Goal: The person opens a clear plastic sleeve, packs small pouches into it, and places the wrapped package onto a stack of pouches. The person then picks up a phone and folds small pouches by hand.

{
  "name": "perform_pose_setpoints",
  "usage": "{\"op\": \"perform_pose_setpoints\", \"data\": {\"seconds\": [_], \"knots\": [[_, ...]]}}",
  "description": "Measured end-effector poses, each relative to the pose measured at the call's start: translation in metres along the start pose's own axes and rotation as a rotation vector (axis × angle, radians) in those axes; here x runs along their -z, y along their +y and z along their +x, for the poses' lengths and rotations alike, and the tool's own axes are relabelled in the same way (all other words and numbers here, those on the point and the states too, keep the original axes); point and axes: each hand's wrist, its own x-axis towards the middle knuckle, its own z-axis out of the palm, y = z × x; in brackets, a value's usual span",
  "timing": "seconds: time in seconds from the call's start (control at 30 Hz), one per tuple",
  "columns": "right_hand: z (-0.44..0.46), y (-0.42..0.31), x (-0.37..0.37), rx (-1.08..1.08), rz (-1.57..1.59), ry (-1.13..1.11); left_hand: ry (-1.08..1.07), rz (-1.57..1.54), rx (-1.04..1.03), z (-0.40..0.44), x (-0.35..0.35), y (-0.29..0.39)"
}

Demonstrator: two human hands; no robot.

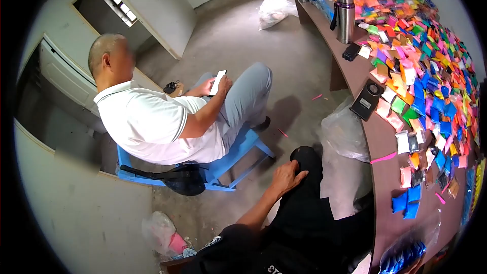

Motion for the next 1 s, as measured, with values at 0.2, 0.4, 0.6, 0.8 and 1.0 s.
{"op": "perform_pose_setpoints", "data": {"seconds": [0.2, 0.4, 0.6, 0.8, 1.0], "knots": [[0.002, 0.0, -0.005, -0.043, 0.037, -0.001, -0.099, -0.044, 0.141, -0.009, 0.01, -0.014], [0.005, -0.007, -0.013, -0.048, 0.053, -0.011, -0.309, -0.112, 0.114, -0.019, -0.02, -0.044], [0.003, -0.026, -0.039, -0.036, 0.027, -0.041, -0.768, -0.211, -0.112, -0.07, -0.003, -0.023], [-0.003, -0.035, -0.058, -0.039, 0.025, -0.062, -0.826, -0.227, -0.149, -0.087, 0.021, -0.014], [-0.011, -0.033, -0.067, -0.039, 0.03, -0.074, -0.629, 0.165, -0.227, -0.035, 0.007, 0.01]]}}
